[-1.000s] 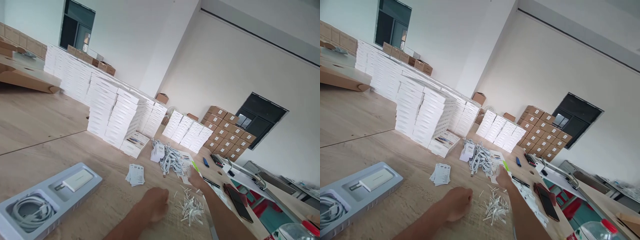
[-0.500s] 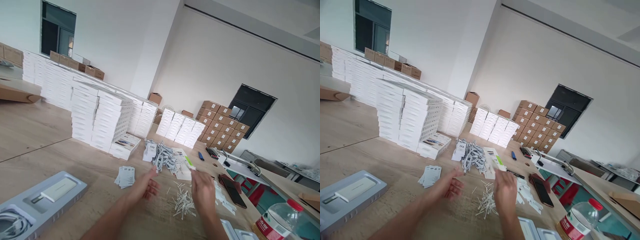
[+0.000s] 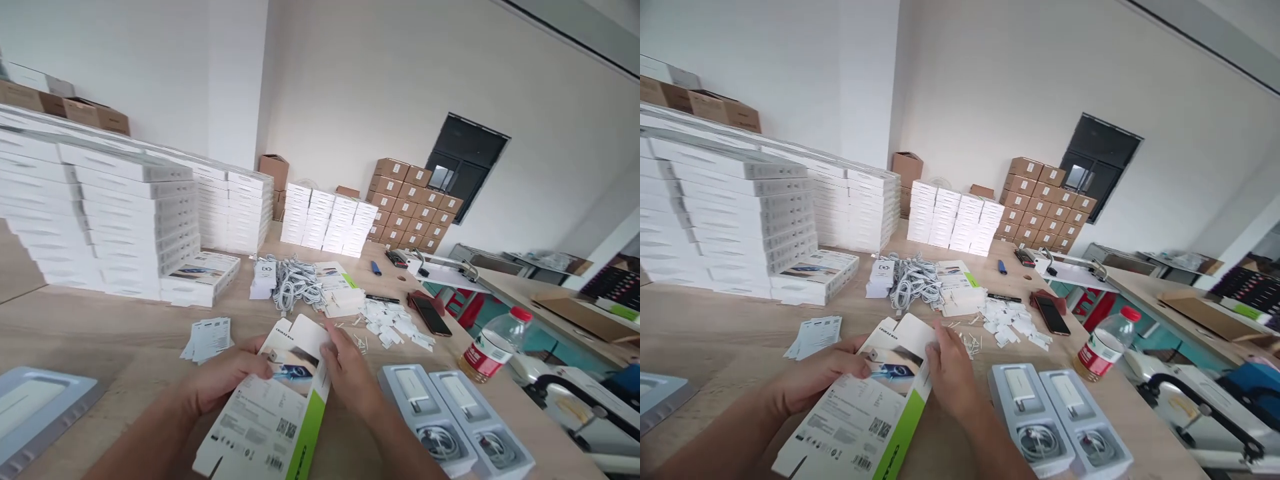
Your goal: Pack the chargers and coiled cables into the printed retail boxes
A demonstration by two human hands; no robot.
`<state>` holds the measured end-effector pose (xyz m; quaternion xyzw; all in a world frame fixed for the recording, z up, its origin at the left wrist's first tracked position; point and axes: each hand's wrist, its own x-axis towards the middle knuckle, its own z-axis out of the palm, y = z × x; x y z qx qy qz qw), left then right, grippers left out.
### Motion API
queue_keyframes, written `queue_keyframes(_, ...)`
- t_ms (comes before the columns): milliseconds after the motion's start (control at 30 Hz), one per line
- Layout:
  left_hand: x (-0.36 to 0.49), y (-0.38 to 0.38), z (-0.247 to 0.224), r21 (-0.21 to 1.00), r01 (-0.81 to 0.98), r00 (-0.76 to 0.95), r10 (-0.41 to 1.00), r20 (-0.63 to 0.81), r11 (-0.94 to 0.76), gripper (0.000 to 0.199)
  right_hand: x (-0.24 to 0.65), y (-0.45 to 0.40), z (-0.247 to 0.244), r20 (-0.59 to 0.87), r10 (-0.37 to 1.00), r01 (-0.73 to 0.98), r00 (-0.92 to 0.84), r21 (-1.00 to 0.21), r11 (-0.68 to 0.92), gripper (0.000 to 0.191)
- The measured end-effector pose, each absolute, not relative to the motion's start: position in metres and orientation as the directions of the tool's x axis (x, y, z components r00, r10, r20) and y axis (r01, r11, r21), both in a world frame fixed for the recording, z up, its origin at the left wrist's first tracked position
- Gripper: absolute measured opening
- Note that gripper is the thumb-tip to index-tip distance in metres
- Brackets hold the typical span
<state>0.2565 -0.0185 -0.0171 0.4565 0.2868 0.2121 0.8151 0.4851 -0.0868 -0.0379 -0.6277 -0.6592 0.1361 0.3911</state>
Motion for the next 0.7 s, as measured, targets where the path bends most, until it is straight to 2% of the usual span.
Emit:
queue_keyframes(167, 0.258, -0.017, -0.020, 0.879, -0.018, 0.759, 0.578, -0.298, 0.476, 0.040, 0.486, -0.091, -0.027, 0.227, 0.974, 0.638, -0.023, -0.747, 0.190, 0.028)
queue_keyframes(333, 0.260, -0.012, -0.029, 0.907, 0.056, 0.747, 0.586, -0.316, 0.418, 0.047, 0.477, -0.098, -0.027, 0.165, 0.983, 0.725, -0.080, -0.667, 0.172, 0.010)
queue_keyframes(400, 0.259, -0.011, -0.029, 0.921, 0.093, 0.766, 0.563, -0.309, 0.379, 0.047, 0.477, -0.097, -0.030, 0.143, 0.988, 0.712, -0.051, -0.689, 0.137, 0.008)
queue_keyframes(500, 0.255, -0.012, -0.024, 0.931, 0.120, 0.798, 0.524, -0.296, 0.344, 0.043, 0.484, -0.094, -0.032, -0.001, 0.993, 0.449, -0.122, -0.892, 0.054, 0.005)
queue_keyframes(567, 0.252, -0.015, -0.019, 0.936, 0.128, 0.825, 0.489, -0.284, 0.327, 0.042, 0.489, -0.092, -0.034, -0.118, 0.977, 0.181, -0.178, -0.980, -0.085, 0.021)
queue_keyframes(633, 0.251, -0.018, -0.013, 0.939, 0.124, 0.842, 0.466, -0.271, 0.322, 0.042, 0.491, -0.091, -0.036, -0.233, 0.956, -0.009, -0.181, -0.971, -0.239, 0.039)
queue_keyframes(700, 0.251, -0.020, -0.010, 0.942, 0.117, 0.849, 0.461, -0.260, 0.315, 0.041, 0.490, -0.092, -0.037, -0.336, 0.919, -0.062, -0.205, -0.933, -0.355, 0.048)
